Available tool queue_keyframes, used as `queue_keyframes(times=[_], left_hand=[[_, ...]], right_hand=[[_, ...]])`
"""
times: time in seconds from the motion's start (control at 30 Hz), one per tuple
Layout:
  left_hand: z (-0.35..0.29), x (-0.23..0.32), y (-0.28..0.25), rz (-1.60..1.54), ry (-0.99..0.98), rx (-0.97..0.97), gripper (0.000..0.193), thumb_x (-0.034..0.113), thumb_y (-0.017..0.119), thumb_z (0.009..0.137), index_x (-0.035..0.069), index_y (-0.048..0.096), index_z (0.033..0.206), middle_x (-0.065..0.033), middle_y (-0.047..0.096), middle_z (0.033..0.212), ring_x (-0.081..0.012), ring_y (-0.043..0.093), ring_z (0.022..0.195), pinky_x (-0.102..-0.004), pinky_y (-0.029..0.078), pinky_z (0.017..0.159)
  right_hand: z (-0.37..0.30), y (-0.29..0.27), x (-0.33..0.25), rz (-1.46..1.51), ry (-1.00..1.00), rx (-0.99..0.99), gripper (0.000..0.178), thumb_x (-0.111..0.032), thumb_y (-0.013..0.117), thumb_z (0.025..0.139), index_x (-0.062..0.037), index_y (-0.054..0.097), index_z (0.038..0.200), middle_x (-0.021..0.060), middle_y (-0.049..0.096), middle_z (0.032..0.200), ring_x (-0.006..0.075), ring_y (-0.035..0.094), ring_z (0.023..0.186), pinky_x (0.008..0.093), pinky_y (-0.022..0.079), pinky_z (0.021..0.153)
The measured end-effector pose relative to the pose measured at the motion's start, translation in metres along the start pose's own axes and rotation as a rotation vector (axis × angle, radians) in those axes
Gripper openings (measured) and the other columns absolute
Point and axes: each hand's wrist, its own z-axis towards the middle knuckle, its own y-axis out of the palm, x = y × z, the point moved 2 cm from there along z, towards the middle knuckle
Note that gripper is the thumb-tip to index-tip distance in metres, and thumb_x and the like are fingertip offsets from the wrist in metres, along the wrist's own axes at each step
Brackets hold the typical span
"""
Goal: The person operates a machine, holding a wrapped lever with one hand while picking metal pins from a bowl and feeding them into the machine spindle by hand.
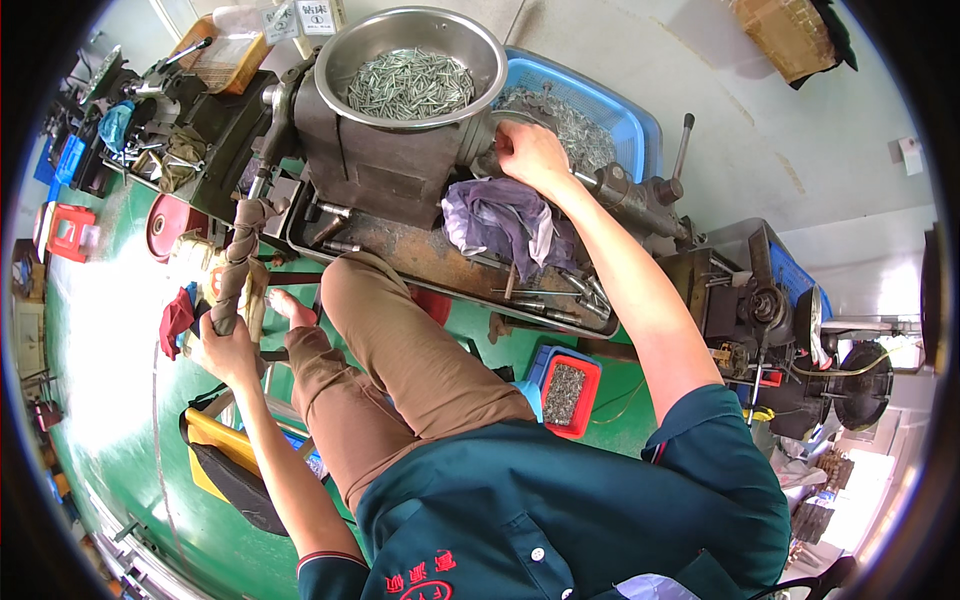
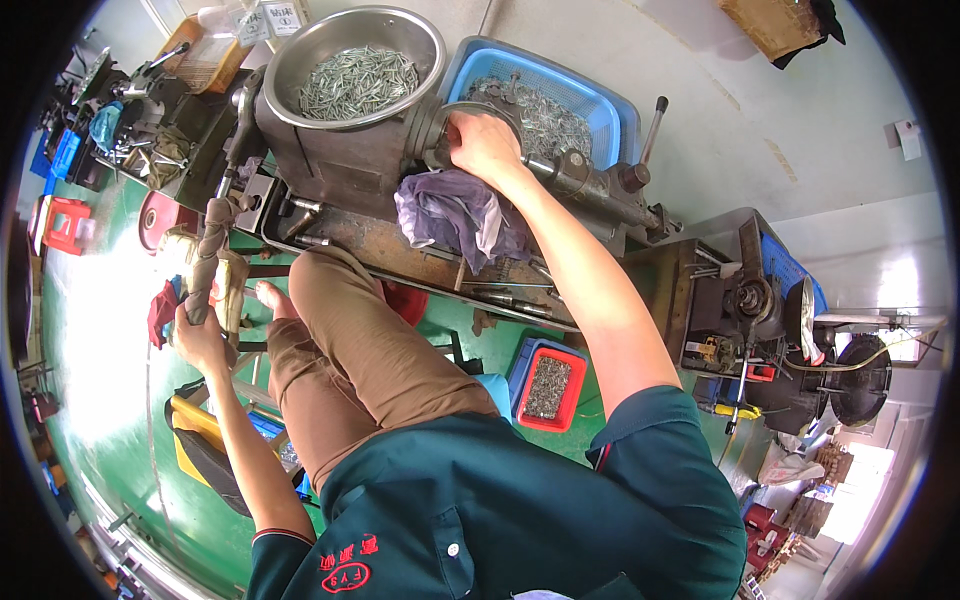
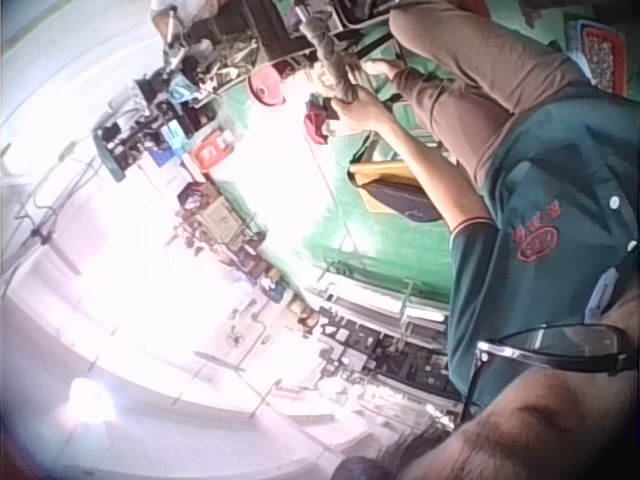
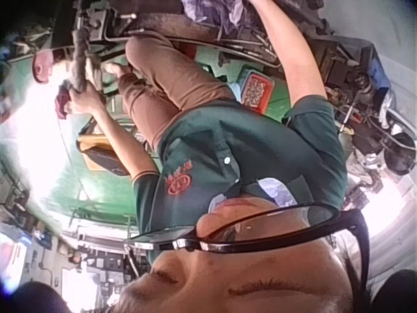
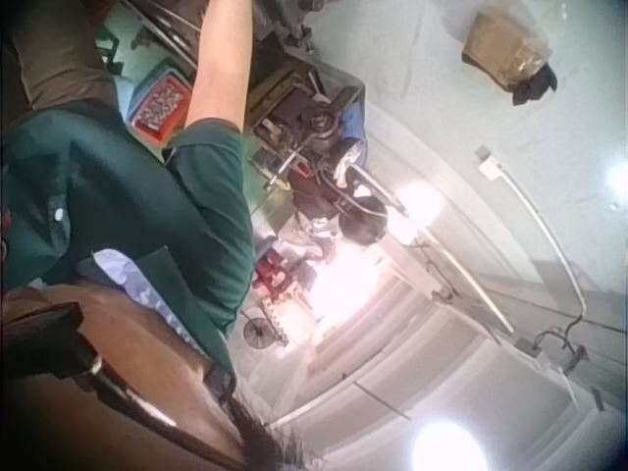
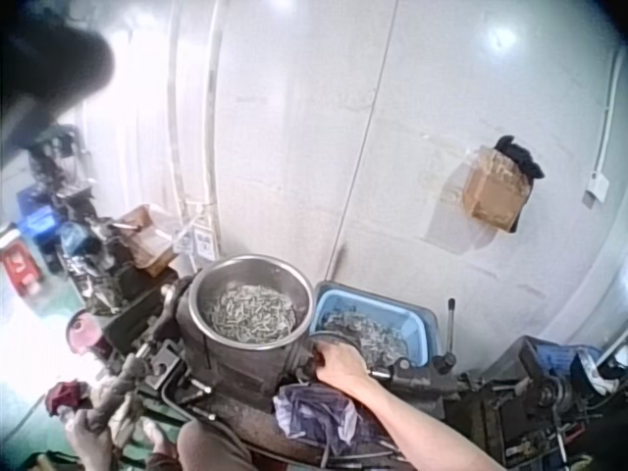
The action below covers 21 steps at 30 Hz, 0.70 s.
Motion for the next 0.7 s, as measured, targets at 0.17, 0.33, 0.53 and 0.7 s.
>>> queue_keyframes(times=[0.17, 0.33, 0.53, 0.7], left_hand=[[0.0005, -0.0002, -0.0007, 0.001, 0.013, -0.006, 0.026, 0.019, 0.059, 0.059, 0.007, 0.055, 0.082, -0.0170, 0.055, 0.065, -0.0351, 0.053, 0.063, -0.0399, 0.041, 0.056], [-0.0002, 0.0021, -0.0016, 0.004, 0.017, 0.015, 0.025, 0.019, 0.059, 0.059, 0.007, 0.055, 0.081, -0.0169, 0.055, 0.065, -0.0353, 0.053, 0.062, -0.0400, 0.040, 0.056], [0.0005, 0.0032, -0.0031, 0.053, -0.035, -0.072, 0.027, 0.020, 0.059, 0.062, 0.007, 0.057, 0.085, -0.0167, 0.057, 0.071, -0.0339, 0.054, 0.068, -0.0398, 0.041, 0.060], [-0.0004, 0.0011, -0.0007, 0.018, -0.027, -0.042, 0.027, 0.021, 0.059, 0.061, 0.007, 0.055, 0.084, -0.0172, 0.056, 0.069, -0.0349, 0.054, 0.067, -0.0401, 0.041, 0.059]], right_hand=[[0.0000, -0.0016, -0.0027, 0.026, 0.018, -0.010, 0.014, -0.011, 0.049, 0.057, -0.0057, 0.055, 0.069, 0.0159, 0.056, 0.068, 0.0324, 0.054, 0.070, 0.0399, 0.041, 0.061], [0.0004, 0.0007, -0.0003, 0.024, 0.022, -0.013, 0.015, -0.011, 0.049, 0.057, -0.0057, 0.055, 0.069, 0.0161, 0.056, 0.068, 0.0328, 0.054, 0.069, 0.0401, 0.041, 0.061], [-0.0001, 0.0008, -0.0009, 0.012, 0.032, -0.014, 0.015, -0.014, 0.049, 0.058, -0.0060, 0.055, 0.070, 0.0170, 0.056, 0.066, 0.0334, 0.054, 0.068, 0.0404, 0.041, 0.061], [-0.0007, 0.0011, -0.0004, 0.001, 0.020, -0.004, 0.016, -0.014, 0.049, 0.058, -0.0062, 0.055, 0.070, 0.0173, 0.055, 0.065, 0.0336, 0.054, 0.067, 0.0409, 0.042, 0.060]])
